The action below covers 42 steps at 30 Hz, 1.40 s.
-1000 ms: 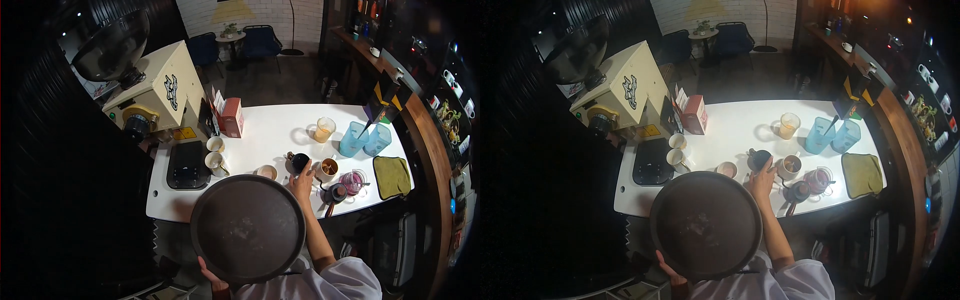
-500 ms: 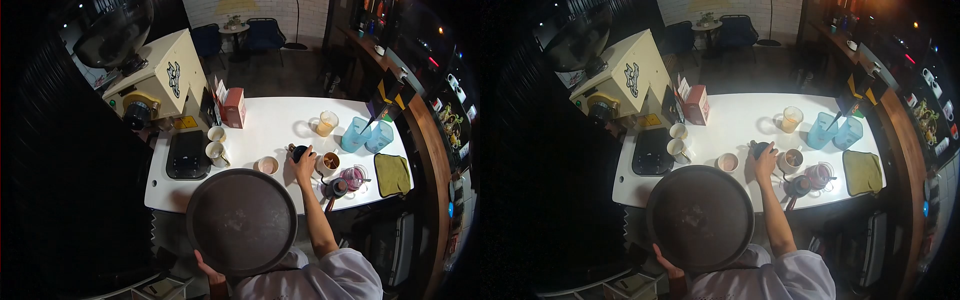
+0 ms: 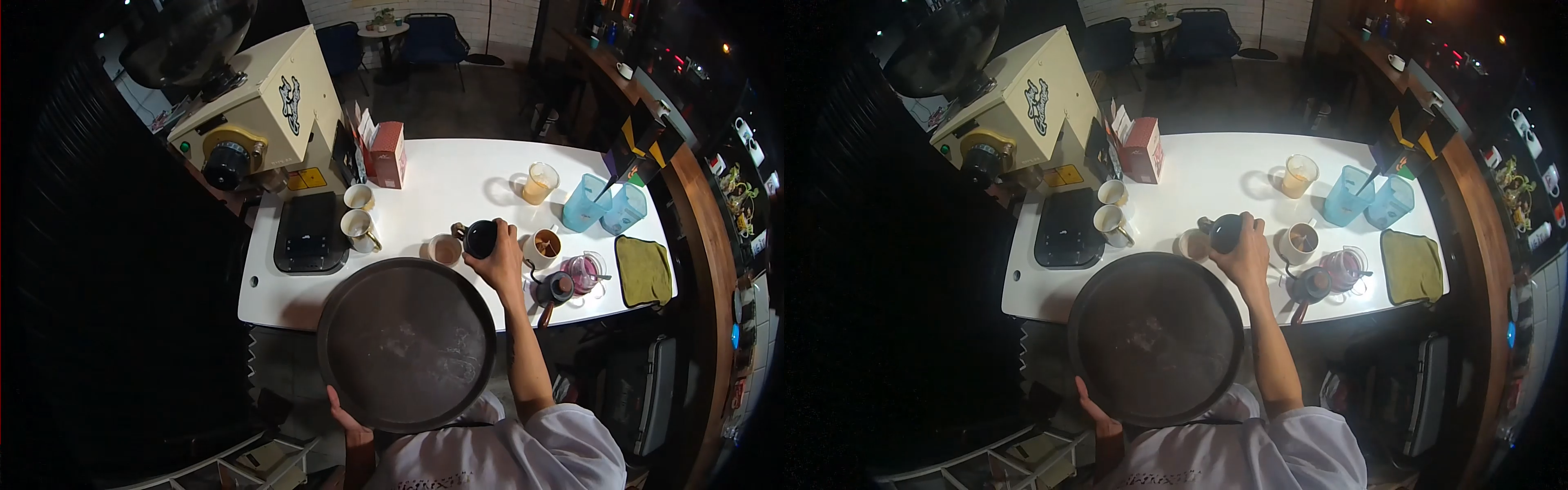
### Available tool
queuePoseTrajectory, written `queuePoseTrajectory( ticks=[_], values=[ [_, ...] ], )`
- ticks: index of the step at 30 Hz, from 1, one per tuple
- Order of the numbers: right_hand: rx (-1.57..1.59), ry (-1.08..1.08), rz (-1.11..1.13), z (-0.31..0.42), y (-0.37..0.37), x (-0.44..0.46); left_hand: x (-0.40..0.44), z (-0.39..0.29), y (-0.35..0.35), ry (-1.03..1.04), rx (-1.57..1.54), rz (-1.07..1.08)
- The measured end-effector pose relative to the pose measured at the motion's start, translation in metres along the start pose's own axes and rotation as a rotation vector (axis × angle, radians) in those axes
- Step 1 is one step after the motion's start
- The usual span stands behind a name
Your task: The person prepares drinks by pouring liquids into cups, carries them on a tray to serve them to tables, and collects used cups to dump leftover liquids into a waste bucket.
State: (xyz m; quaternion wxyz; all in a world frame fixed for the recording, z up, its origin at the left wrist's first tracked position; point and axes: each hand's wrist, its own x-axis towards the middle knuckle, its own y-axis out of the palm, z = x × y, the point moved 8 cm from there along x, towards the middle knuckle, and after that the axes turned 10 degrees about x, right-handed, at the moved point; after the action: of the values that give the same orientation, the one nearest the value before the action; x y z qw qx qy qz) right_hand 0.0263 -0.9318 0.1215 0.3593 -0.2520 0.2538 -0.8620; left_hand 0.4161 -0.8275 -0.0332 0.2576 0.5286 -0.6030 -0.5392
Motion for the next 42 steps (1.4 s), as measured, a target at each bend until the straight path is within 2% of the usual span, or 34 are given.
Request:
queuePoseTrajectory(
  ticks=[4, 6, 13, 19, 21, 25, 27, 29, 32, 34, 36, 37, 39, 40, 42],
  values=[
    [0.077, -0.143, 0.157, 0.046, -0.012, -0.028, 0.004, 0.005, 0.002, -0.029, 0.024, -0.029],
    [0.179, -0.25, 0.342, 0.067, -0.003, -0.047, 0.006, 0.007, 0.009, -0.039, 0.008, -0.019],
    [0.144, -0.341, 0.612, 0.104, 0.03, -0.117, 0.008, 0.008, 0.01, -0.006, 0.087, -0.024],
    [0.128, -0.381, 0.688, 0.127, 0.048, -0.153, -0.002, -0.004, -0.002, 0.012, 0.065, -0.071],
    [0.12, -0.389, 0.7, 0.134, 0.054, -0.163, -0.006, -0.01, -0.006, 0.01, -0.006, -0.026],
    [0.2, -0.4, 0.722, 0.151, 0.065, -0.183, -0.021, -0.035, -0.02, 0.042, 0.037, -0.045],
    [0.227, -0.413, 0.731, 0.163, 0.069, -0.196, -0.032, -0.052, -0.025, 0.039, -0.04, -0.021],
    [0.403, -0.384, 0.754, 0.178, 0.067, -0.203, -0.04, -0.073, -0.042, 0.03, -0.095, -0.009],
    [0.443, -0.401, 0.62, 0.182, 0.068, -0.207, -0.059, -0.11, -0.086, -0.056, -0.208, 0.026],
    [0.389, -0.317, 0.421, 0.177, 0.07, -0.21, -0.074, -0.151, -0.079, 0.132, 0.031, -0.128],
    [0.342, -0.276, 0.31, 0.172, 0.087, -0.219, -0.087, -0.181, -0.078, 0.143, 0.048, -0.134],
    [0.347, -0.284, 0.315, 0.17, 0.105, -0.226, -0.093, -0.196, -0.078, 0.166, 0.022, -0.124],
    [0.713, 0.028, 0.421, 0.153, 0.15, -0.239, -0.103, -0.225, -0.087, 0.197, -0.022, -0.123],
    [0.717, 0.018, 0.443, 0.159, 0.165, -0.247, -0.108, -0.239, -0.094, 0.22, -0.028, -0.129],
    [1.041, 0.315, 0.653, 0.167, 0.212, -0.267, -0.112, -0.268, -0.106, 0.304, -0.119, -0.049]
  ],
)
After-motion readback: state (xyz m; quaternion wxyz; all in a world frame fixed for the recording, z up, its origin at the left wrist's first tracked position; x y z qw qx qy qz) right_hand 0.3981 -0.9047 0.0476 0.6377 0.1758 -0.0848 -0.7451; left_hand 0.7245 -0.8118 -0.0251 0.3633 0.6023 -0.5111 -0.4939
